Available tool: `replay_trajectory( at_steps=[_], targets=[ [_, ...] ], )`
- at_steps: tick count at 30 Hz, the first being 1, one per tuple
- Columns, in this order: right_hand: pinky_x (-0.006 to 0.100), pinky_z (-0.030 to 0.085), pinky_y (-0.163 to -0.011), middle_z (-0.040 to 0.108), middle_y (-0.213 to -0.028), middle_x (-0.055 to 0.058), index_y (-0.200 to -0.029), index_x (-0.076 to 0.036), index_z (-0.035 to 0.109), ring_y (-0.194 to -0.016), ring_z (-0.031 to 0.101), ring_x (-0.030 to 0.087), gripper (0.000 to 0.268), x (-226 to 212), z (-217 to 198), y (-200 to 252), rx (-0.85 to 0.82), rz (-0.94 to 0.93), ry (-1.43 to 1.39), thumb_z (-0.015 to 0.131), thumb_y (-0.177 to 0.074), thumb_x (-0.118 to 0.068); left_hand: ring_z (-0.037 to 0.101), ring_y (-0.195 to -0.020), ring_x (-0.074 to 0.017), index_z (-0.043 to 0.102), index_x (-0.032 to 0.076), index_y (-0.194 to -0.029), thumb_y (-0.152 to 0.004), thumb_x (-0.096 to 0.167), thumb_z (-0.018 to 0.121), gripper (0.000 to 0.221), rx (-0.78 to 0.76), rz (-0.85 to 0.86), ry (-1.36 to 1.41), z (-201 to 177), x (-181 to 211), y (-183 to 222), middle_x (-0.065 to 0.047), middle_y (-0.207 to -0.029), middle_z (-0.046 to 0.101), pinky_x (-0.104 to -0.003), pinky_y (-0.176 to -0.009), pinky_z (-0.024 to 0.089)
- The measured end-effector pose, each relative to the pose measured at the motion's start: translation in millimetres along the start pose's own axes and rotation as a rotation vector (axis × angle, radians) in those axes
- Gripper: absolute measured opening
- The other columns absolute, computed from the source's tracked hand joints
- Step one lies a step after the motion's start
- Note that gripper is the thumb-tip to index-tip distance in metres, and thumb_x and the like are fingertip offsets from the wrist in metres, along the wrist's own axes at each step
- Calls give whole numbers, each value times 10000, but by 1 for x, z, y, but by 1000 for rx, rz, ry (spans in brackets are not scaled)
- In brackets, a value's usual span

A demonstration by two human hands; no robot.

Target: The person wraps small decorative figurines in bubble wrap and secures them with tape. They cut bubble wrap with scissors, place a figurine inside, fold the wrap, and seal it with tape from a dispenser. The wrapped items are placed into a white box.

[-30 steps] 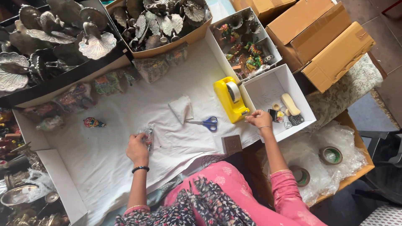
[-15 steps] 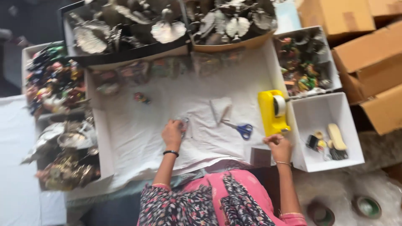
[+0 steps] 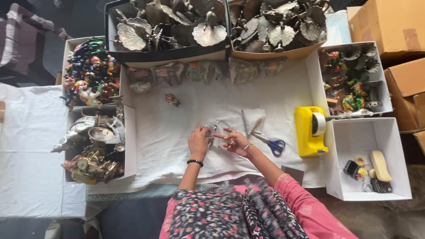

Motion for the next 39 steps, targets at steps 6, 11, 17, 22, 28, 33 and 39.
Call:
replay_trajectory(
  at_steps=[6,11,17,22,28,33,39],
  targets=[
    [232,470,-512,619,-1454,144,-1479,-184,284,-651,620,141,735,2,-2,-6,30,-11,10,596,-821,-90,649,-981,-267,702,245,-991,-717,281,858,318,-13,44,-11,-2,0,-2,0,-1029,639,-450,-771,512],
    [221,499,-536,611,-1455,162,-1509,-184,256,-668,625,126,756,5,-3,-10,31,-22,-18,575,-831,-88,656,-986,-269,655,220,-1073,-730,309,847,402,-6,81,-89,4,-5,-3,-13,-1038,638,-458,-766,511],
    [217,508,-547,605,-1453,170,-1529,-186,257,-683,635,121,766,4,-3,-8,24,-36,-22,559,-832,-90,679,-884,-271,629,215,-1179,-798,335,796,432,17,223,-163,-3,6,3,-35,-1093,636,-439,-690,530],
    [210,516,-560,598,-1464,150,-1540,-174,286,-731,670,127,782,6,-5,-9,21,-19,-21,553,-811,-79,702,-851,-239,656,245,-1205,-830,315,729,389,113,448,-210,-4,10,11,-53,-1199,647,-402,-601,538],
    [210,505,-551,570,-1506,151,-1555,-190,276,-782,692,148,803,4,-8,-7,37,-19,-61,538,-806,-65,707,-902,-229,699,250,-1130,-876,265,699,254,122,479,-206,-2,9,17,-19,-1215,653,-391,-658,555],
    [204,494,-548,531,-1527,90,-1580,-238,301,-901,747,192,827,-2,-19,0,117,-85,-38,465,-796,-30,711,-835,-238,715,230,-1099,-880,249,720,220,118,374,-133,-5,5,14,-31,-1214,672,-387,-649,558],
    [184,425,-505,506,-1593,-8,-1632,-247,245,-781,705,146,964,1,1,-2,109,-218,278,466,-727,3,703,-914,-261,730,236,-1141,-897,254,720,245,182,380,-108,-8,10,22,-57,-1206,665,-387,-675,578]
  ],
)
Point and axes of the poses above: each hand's wrist, its own y-axis away from the middle knuckle, its own z-axis out of the palm, x = y × z, the point moved 6 cm from there along -y, towards the middle knuckle
